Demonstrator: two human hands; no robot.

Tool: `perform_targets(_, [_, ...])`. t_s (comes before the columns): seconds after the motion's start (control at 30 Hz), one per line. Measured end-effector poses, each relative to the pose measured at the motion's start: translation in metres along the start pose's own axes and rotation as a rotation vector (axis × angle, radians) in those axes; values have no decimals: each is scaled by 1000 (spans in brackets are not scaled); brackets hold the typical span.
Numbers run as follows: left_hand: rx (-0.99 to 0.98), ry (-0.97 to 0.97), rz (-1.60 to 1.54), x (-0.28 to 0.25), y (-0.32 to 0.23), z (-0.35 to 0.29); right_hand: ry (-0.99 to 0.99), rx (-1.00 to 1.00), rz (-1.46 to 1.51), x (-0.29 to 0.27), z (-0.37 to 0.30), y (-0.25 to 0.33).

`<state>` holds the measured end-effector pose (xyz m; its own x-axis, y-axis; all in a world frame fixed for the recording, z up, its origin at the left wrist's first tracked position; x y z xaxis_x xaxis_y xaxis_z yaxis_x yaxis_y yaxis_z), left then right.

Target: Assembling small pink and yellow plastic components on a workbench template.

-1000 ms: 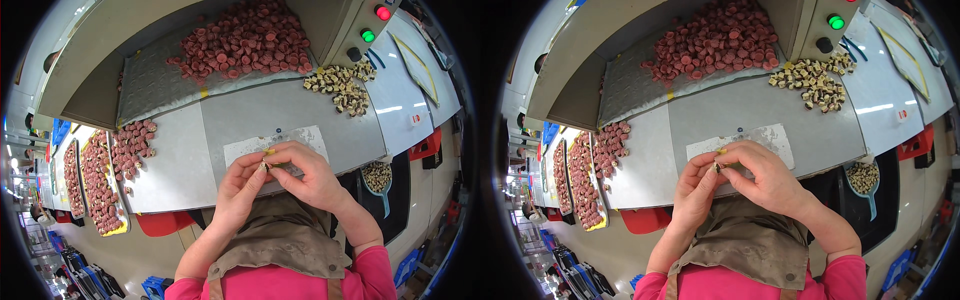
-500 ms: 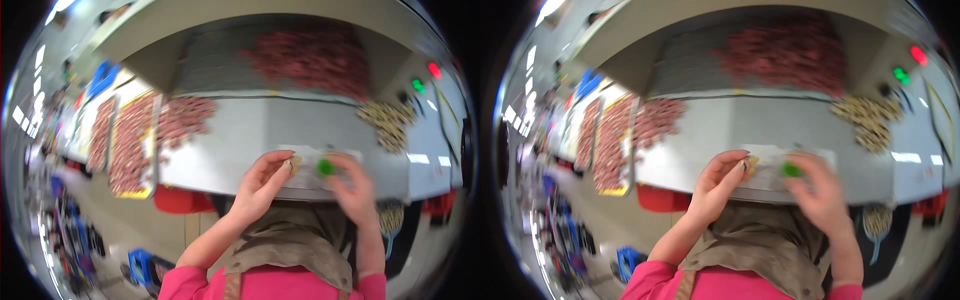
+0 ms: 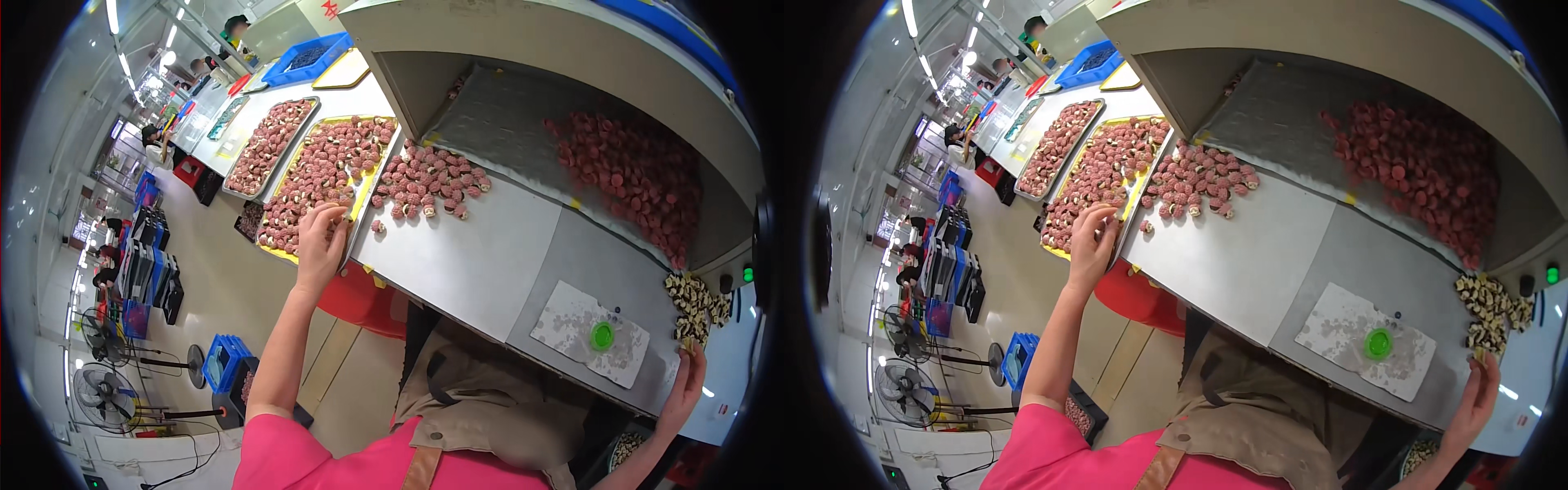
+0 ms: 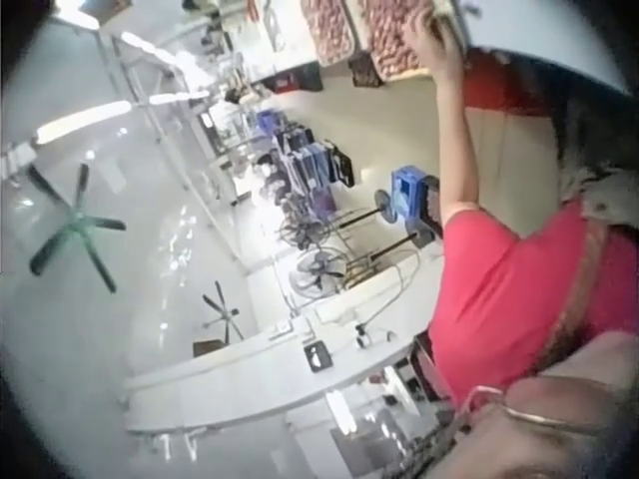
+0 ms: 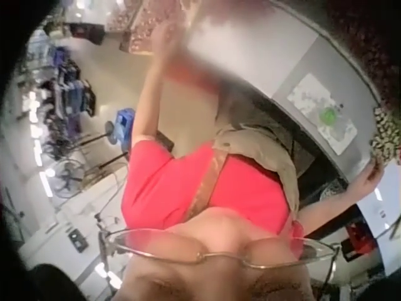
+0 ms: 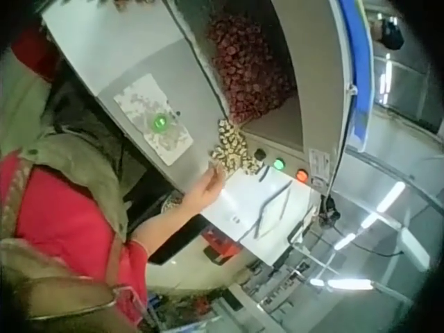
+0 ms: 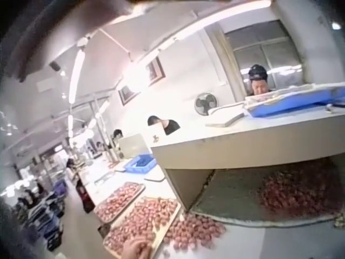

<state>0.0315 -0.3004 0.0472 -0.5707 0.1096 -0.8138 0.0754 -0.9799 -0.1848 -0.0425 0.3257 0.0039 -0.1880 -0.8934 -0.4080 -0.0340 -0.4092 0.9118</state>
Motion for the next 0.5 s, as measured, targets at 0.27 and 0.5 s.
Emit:
perform_targets(0.27, [-61, -102, 85, 7, 57, 30, -32, 12, -57, -8, 4, -20])
perform_targets(0.5, [-115, 116, -180, 18, 22, 27, -34, 40, -68, -4, 2, -25])
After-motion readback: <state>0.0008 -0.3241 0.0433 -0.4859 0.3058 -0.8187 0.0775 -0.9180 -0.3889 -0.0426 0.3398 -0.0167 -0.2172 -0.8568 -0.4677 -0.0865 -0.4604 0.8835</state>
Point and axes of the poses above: each hand's wrist, its own z-axis towards the middle knuckle, its own x-axis out of the palm, y = z × x, the point moved 5 cm from there along z, towards the middle knuckle, and after that the axes turned 7 degrees about x, right-handed, at the moved point
